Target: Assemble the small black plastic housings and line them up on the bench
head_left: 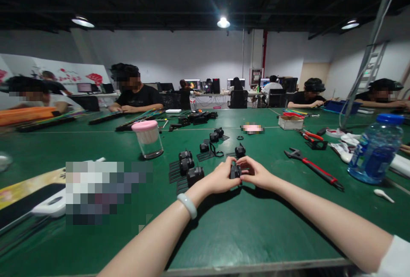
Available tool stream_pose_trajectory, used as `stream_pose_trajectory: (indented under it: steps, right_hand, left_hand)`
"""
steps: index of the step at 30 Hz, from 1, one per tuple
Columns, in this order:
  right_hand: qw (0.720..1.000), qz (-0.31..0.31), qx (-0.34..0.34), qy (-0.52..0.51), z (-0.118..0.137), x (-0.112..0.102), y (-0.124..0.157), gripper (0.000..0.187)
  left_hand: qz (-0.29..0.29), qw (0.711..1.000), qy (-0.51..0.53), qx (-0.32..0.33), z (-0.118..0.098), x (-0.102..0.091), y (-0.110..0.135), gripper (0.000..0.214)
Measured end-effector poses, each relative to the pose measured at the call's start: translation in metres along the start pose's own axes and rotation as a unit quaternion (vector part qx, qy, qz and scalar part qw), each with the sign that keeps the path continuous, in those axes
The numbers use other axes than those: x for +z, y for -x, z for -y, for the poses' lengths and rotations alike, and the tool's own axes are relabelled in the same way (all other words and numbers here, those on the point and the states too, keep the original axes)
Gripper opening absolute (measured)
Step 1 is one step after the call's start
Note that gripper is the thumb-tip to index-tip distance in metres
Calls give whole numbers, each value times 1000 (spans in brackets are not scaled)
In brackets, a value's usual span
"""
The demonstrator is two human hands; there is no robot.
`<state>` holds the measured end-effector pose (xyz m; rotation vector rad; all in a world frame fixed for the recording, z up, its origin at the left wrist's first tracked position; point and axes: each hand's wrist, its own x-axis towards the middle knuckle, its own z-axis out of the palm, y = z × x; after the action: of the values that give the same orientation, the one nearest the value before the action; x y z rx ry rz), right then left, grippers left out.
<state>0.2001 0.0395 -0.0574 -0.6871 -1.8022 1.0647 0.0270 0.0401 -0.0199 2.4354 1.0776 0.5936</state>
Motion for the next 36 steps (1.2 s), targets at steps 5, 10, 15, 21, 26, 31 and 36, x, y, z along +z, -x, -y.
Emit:
stream_pose_trajectory:
  steps: [5, 10, 15, 21, 26, 31, 36]
  right_hand:
    - [1000, -13, -1, 27, 0, 2, 0, 31]
    - [1000, -24, 5, 9, 1, 1, -6, 29]
    - [1000, -14, 8, -4, 1, -2, -9, 29]
    - [998, -28, 34, -55, 0, -2, -11, 33]
    - [996, -13, 37, -79, -2, -3, -14, 33]
    - [996, -10, 50, -76, -3, -3, -15, 36]
    - [997, -16, 39, -60, -4, -3, -13, 35]
  left_hand:
    - [4, 998, 32, -44, 4, 3, -1, 53]
    - [-15, 996, 59, -66, 11, 10, -8, 55]
    - [-12, 989, 142, -30, 12, 11, -13, 50]
    - [-3, 981, 191, -23, 6, 5, -17, 48]
    - [15, 977, 203, -57, 6, 1, -19, 50]
    - [34, 980, 193, -40, 8, -2, -18, 48]
    - [12, 986, 163, -14, 10, 0, -17, 48]
